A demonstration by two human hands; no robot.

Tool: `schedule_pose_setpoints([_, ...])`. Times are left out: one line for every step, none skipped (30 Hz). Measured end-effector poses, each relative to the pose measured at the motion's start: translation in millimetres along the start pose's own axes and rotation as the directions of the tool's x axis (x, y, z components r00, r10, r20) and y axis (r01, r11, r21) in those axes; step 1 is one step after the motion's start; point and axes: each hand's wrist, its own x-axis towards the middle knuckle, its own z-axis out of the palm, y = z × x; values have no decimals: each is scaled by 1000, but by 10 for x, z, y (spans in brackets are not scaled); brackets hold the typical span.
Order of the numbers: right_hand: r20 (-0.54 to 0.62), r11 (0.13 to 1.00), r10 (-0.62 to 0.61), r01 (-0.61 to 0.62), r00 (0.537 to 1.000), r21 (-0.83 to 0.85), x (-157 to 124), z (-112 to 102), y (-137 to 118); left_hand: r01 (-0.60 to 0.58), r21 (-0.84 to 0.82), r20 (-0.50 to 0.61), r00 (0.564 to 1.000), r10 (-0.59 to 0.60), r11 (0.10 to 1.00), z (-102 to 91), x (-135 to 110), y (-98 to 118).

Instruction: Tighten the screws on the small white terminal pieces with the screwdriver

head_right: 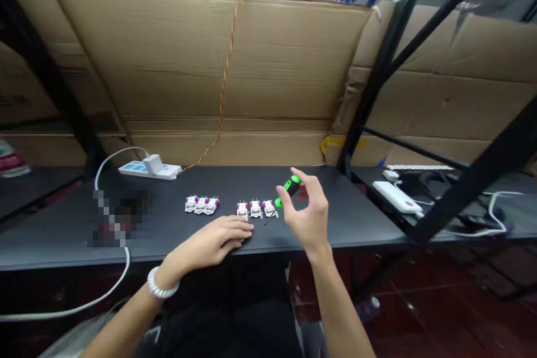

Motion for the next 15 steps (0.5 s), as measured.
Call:
schedule_pose_setpoints([6,1000,-3,3,1000,2,2,-7,1,-8,13,13,1000,8,1000,4,12,-4])
schedule_pose_setpoints([10,1000,-2,2,1000,3,3,-12,3,-15,24,23,1000,14,1000,6,22,-9])
schedule_pose_setpoints([10,1000,-1,1,1000,2,3,-16,4,-22,32,32,999,21,999,5,32,-14])
schedule_pose_setpoints([8,1000,-1,1,1000,0,4,-19,4,-27,40,38,999,26,999,2,41,-19])
schedule_pose_setpoints([7,1000,0,0,1000,0,5,-20,5,-31,46,42,999,29,998,-2,50,-22])
schedule_pose_setpoints([4,1000,1,-1,1000,1,7,-20,5,-36,49,44,998,34,998,-8,59,-25])
schedule_pose_setpoints([3,1000,0,0,1000,4,9,-19,4,-45,50,47,998,42,998,-15,65,-27])
schedule_pose_setpoints([5,1000,-3,3,1000,9,11,-19,2,-53,52,51,997,50,997,-23,67,-29])
schedule_pose_setpoints([8,1000,-6,6,1000,14,13,-20,0,-57,57,55,997,54,997,-32,63,-31])
schedule_pose_setpoints([12,1000,-6,5,1000,17,15,-22,-1,-57,64,55,997,53,996,-41,51,-36])
schedule_pose_setpoints([14,1000,-4,4,1000,20,18,-25,-3,-52,71,55,997,48,996,-51,29,-44])
schedule_pose_setpoints([13,1000,-5,5,1000,21,20,-29,-3,-44,78,56,998,40,996,-62,-1,-57])
schedule_pose_setpoints([13,1000,-7,7,1000,21,22,-34,-2,-34,83,55,998,29,996,-74,-40,-77])
schedule_pose_setpoints([12,1000,-8,8,1000,20,24,-38,0,-20,86,49,999,16,996,-88,-85,-104])
schedule_pose_setpoints([8,1000,-8,8,1000,20,26,-41,3,-9,85,42,999,5,996,-103,-132,-138])
